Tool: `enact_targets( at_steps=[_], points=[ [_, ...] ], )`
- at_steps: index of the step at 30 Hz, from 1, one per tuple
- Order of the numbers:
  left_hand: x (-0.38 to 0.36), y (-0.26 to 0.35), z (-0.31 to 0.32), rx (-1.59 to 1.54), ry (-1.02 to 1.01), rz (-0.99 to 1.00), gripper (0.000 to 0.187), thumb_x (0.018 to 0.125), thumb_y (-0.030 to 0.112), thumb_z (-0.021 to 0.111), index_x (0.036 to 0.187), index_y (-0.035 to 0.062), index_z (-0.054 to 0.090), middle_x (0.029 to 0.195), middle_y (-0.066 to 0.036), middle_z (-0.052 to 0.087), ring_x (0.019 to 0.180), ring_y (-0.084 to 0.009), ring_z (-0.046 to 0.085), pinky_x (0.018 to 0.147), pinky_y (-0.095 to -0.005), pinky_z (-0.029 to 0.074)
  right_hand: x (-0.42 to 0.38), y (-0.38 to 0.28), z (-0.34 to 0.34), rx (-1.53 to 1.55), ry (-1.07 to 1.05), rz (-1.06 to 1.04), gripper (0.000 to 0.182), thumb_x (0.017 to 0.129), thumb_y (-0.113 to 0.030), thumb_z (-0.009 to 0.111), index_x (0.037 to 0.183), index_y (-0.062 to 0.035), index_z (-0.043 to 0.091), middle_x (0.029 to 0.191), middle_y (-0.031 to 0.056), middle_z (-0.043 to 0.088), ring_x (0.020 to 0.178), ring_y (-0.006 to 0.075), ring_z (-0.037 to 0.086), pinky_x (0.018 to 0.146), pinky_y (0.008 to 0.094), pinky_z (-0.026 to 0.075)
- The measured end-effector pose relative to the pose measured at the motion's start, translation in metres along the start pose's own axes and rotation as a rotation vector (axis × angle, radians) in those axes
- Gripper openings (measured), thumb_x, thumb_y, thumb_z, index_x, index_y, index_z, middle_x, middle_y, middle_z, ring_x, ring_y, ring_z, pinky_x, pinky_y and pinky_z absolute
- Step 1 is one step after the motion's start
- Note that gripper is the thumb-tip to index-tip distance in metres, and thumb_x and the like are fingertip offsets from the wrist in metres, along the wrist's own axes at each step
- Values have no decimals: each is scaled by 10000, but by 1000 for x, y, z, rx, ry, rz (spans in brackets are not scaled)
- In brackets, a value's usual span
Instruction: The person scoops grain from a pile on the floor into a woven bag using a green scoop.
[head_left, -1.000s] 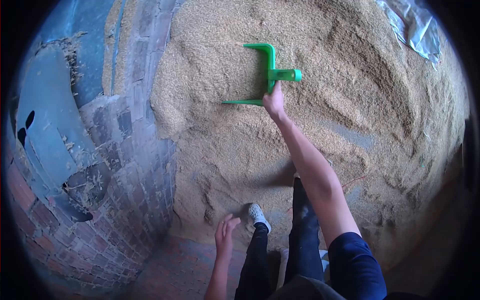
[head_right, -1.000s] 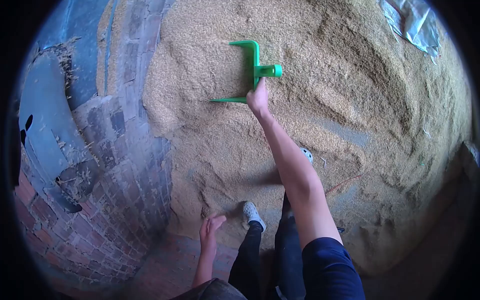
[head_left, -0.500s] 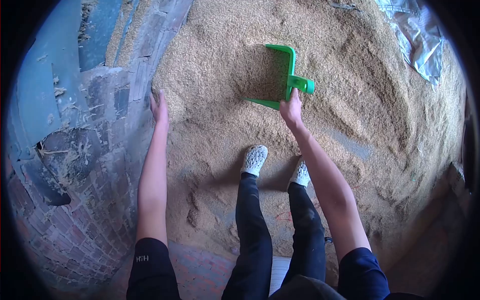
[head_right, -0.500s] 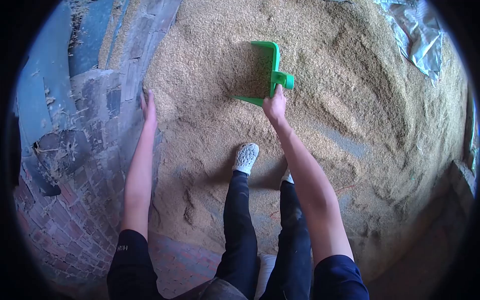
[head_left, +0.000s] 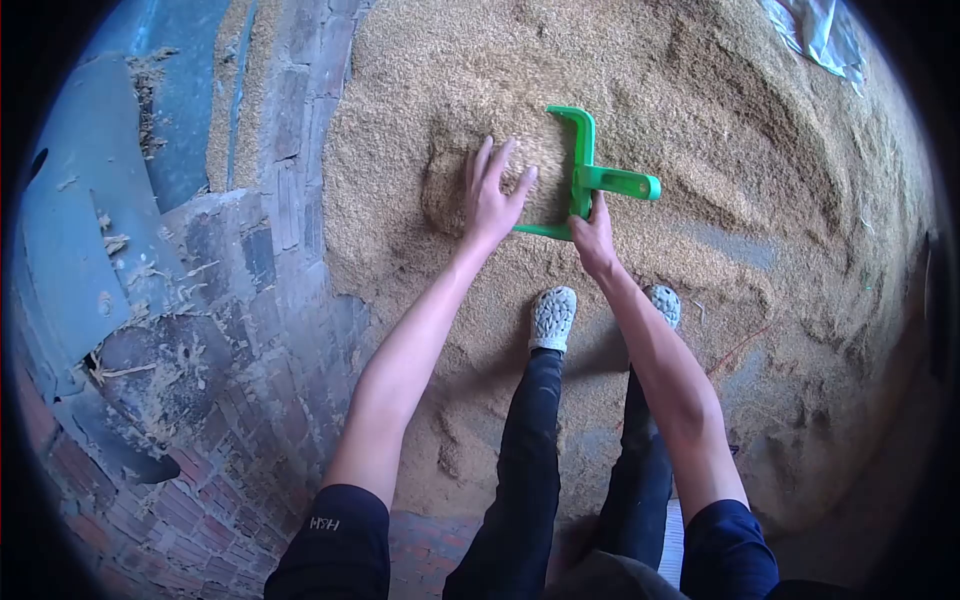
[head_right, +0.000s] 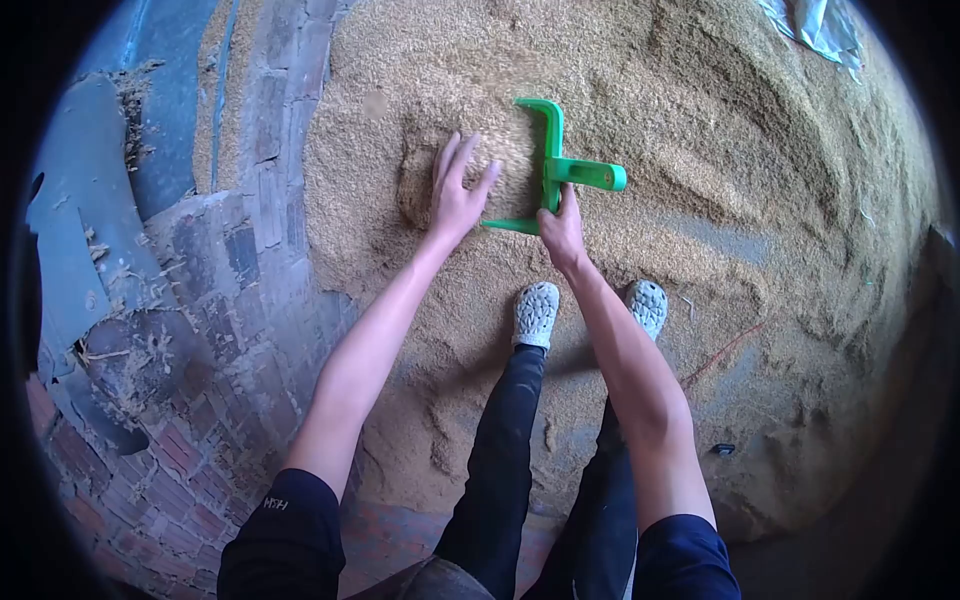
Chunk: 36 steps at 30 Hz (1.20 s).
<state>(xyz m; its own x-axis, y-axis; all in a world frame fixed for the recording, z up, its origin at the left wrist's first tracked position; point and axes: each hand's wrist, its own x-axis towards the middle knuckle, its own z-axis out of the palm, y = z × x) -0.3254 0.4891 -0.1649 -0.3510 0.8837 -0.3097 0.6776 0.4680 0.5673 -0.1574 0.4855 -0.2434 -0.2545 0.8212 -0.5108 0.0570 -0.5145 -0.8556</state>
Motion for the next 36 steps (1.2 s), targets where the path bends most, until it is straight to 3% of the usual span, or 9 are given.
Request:
enact_targets(
  at_steps=[3, 9, 12, 14, 19, 23, 25, 31, 36],
  points=[
    [-54, 23, -39, 135, 83, 252, 635, 850, 499, 470, 1367, 174, 294, 1448, -159, 141, 1334, -380, 54, 1046, -565, 124, -39, -42, -21, -4, 36, 74, 661, 688, 28, 480, 1317, 24, 277, 1024, 112, 471, 825, 174, 464, 730, 272, 426],
    [-172, 84, -134, -39, 305, 130, 599, 890, 274, 499, 1368, 24, 238, 1431, -175, 199, 1335, -369, 98, 1069, -479, 132, -152, -109, -61, 317, 215, 179, 705, 668, 33, 525, 1325, -32, 277, 904, 59, 473, 769, 152, 481, 651, 267, 438],
    [-205, 135, -169, -71, 288, 209, 517, 912, 205, 457, 1349, 1, 269, 1413, -178, 243, 1317, -348, 196, 1050, -450, 228, -219, -136, -84, 430, 370, 82, 741, 662, 48, 530, 1341, -54, 251, 903, 48, 465, 737, 139, 494, 612, 255, 444],
    [-225, 159, -184, -517, 127, 106, 388, 926, 67, 359, 1302, -26, 345, 1386, -195, 288, 1268, -324, 317, 1003, -408, 337, -275, -171, -100, 540, 454, 56, 777, 654, 55, 530, 1359, -73, 230, 907, 44, 463, 717, 138, 496, 596, 258, 445],
    [-248, 210, -205, -390, 94, 255, 436, 839, -122, 263, 1236, -36, 423, 1316, -204, 371, 1198, -313, 416, 976, -376, 391, -411, -244, -135, 660, 706, -10, 784, 634, 66, 531, 1352, -72, 247, 877, 35, 462, 671, 126, 477, 556, 254, 431],
    [-269, 250, -212, -522, 154, 258, 409, 820, -141, 320, 1187, -40, 469, 1311, -176, 350, 1128, -309, 481, 880, -387, 473, -516, -241, -148, 806, 838, -162, 715, 636, 104, 528, 1287, -101, 316, 874, 28, 439, 715, 132, 473, 597, 272, 436],
    [-280, 269, -207, -791, 44, 116, 274, 836, -97, 414, 1079, -42, 528, 1161, -169, 481, 932, -269, 597, 757, -339, 530, -560, -225, -156, 908, 945, -233, 664, 635, 131, 515, 1238, -93, 348, 914, 32, 464, 775, 151, 499, 643, 294, 452],
    [-362, 338, -185, -481, -156, 337, 118, 828, 52, 581, 907, -29, 546, 778, -93, 592, 599, -160, 601, 527, -258, 512, -714, -172, -141, 1193, 1305, -472, 642, 631, 128, 490, 1228, -79, 376, 1035, 45, 496, 943, 187, 507, 775, 306, 455],
    [-453, 356, -121, -214, -201, 641, 90, 746, 49, 658, 806, 2, 609, 772, -105, 626, 678, -201, 589, 666, -317, 469, -855, -101, -121, 1314, 1570, -605, 643, 606, 117, 479, 1211, -78, 385, 1030, 37, 480, 956, 187, 493, 777, 308, 453]
  ],
)
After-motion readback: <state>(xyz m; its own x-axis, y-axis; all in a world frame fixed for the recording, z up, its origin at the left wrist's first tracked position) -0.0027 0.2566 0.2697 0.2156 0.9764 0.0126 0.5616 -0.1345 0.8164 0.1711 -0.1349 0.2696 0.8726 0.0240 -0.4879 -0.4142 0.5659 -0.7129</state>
